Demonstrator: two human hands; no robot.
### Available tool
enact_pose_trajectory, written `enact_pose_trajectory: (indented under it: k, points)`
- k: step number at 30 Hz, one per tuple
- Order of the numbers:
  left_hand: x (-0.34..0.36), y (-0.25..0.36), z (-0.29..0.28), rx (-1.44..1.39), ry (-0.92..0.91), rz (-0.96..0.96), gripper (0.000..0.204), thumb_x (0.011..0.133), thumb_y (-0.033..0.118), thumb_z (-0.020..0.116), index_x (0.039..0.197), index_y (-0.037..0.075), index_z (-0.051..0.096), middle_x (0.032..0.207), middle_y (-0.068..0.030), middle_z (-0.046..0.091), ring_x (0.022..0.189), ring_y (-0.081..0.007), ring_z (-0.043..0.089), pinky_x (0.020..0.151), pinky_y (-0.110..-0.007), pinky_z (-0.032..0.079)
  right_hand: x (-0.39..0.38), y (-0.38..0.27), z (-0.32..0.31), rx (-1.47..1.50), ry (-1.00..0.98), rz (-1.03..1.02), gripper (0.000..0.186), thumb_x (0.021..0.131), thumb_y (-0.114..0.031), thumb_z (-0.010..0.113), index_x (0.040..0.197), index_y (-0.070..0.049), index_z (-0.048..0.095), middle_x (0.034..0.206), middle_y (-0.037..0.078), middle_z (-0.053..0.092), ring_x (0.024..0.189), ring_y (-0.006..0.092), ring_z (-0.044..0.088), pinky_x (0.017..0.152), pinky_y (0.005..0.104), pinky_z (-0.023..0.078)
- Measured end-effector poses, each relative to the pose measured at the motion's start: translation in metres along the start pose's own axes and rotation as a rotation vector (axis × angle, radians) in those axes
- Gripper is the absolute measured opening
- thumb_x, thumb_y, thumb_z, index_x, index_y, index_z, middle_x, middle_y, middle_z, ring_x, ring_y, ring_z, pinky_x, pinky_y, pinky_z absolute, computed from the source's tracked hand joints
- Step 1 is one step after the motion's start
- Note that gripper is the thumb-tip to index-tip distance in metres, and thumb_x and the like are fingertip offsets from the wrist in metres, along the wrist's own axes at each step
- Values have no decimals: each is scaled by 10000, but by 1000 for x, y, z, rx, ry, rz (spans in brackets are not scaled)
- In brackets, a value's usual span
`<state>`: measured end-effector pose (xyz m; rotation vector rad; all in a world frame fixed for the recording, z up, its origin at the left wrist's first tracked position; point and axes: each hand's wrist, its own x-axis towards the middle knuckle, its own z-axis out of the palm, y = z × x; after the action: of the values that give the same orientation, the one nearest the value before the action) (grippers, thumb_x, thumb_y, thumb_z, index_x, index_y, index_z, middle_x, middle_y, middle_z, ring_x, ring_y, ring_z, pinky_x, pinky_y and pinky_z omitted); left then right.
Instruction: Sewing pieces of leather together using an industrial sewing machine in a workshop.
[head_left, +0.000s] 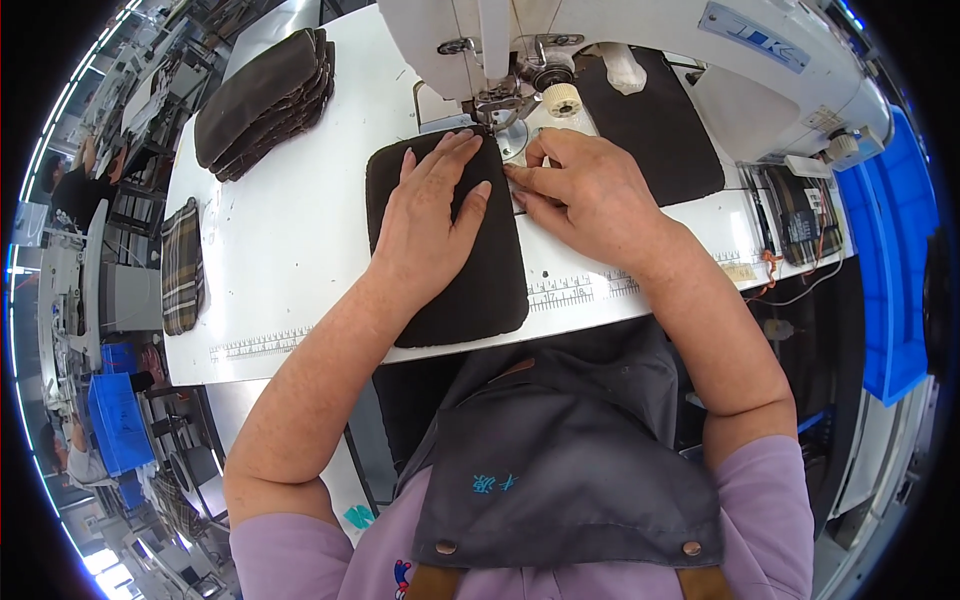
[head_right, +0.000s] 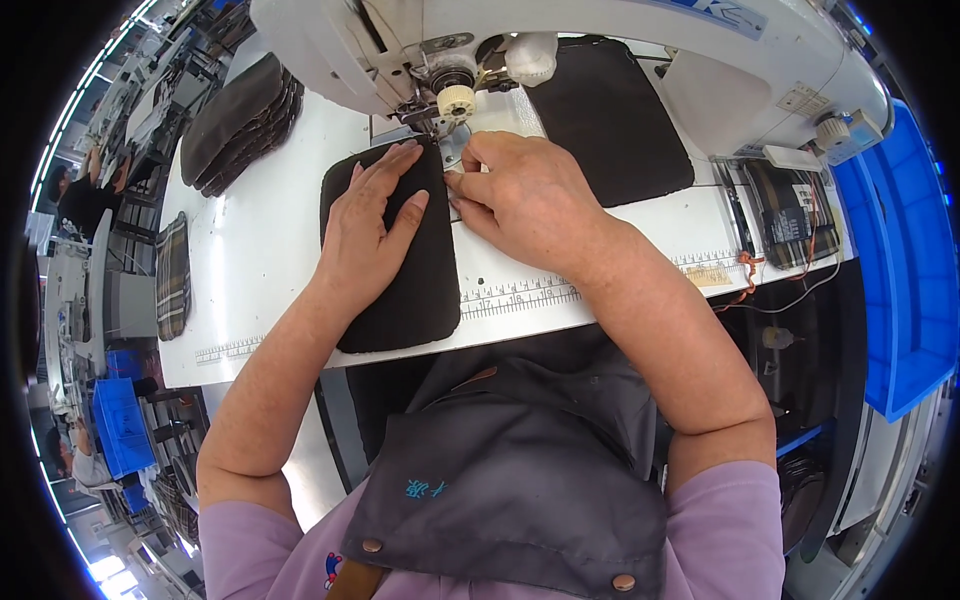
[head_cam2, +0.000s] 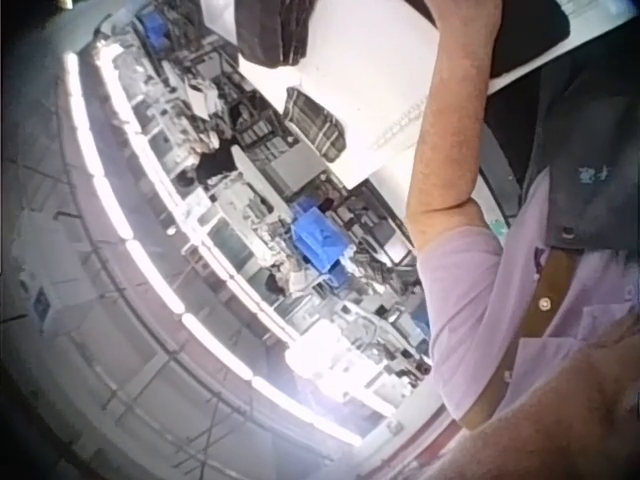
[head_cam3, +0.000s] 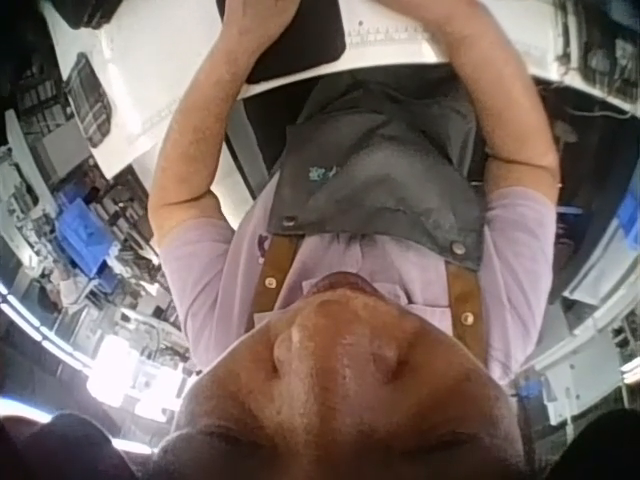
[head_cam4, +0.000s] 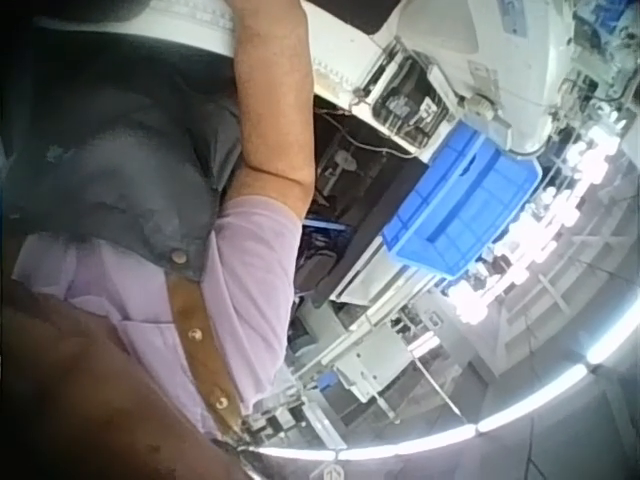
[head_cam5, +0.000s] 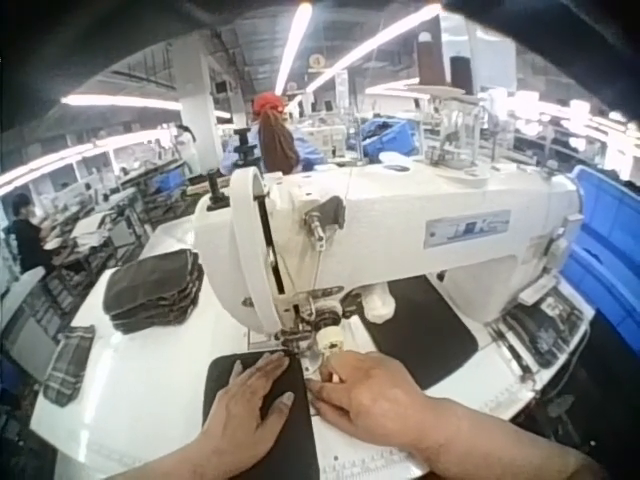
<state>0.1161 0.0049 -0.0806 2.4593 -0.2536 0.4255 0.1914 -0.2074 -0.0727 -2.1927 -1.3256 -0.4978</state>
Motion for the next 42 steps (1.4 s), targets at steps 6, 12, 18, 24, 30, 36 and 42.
enact_pose_trajectory:
  k: [6,12,18,24,30,36,42]
  points:
    - [4,-16,0,-84,31,12,436,989,151,653,1393,-1,591,1467,-193,594,1431,-388,500,1232,-561,307,-7,-9,-6,-13,-17,27,201,840,-217,791,981,-74,791,941,54,650,847,264,674,715,405,548]
    - [-2,-24,-8,360,13,-111,633,1058,462,542,1530,43,496,1606,-195,458,1522,-360,385,1254,-571,241,-15,-19,-13,-68,-40,13,301,819,-310,810,1013,-82,797,1020,54,659,985,257,661,816,417,536]
    - [-10,-18,-17,516,-102,-156,767,1074,609,399,1615,66,381,1675,-199,347,1564,-345,312,1258,-609,195,-10,-24,-3,-6,-51,-16,382,803,-373,818,1057,-88,795,1090,46,677,1015,261,650,849,414,516]
    - [-12,-4,-29,576,-107,142,621,1066,445,495,1570,87,439,1643,-179,401,1551,-349,330,1263,-606,177,-11,-20,-3,-83,0,-96,349,794,-372,800,966,-69,789,1023,38,697,1019,234,638,820,393,502]
    - [-18,20,-24,232,-313,115,557,1045,271,488,1561,69,431,1632,-138,409,1519,-344,375,1272,-593,174,-6,-20,-11,-134,-86,-132,318,761,-364,792,852,-63,744,915,28,673,965,224,618,796,385,486]
    - [-15,17,-25,213,-292,82,559,1007,196,492,1555,97,453,1621,-123,419,1494,-337,410,1270,-589,190,-6,-19,-10,-149,-120,-135,340,765,-363,809,906,-59,752,952,35,664,976,224,616,814,385,477]
    - [-3,1,-23,203,-253,81,499,1005,187,504,1501,155,549,1589,-108,458,1466,-333,443,1264,-591,220,-3,-19,-6,-162,-104,-72,390,784,-380,819,988,-53,762,1036,41,649,1007,224,609,832,393,469]
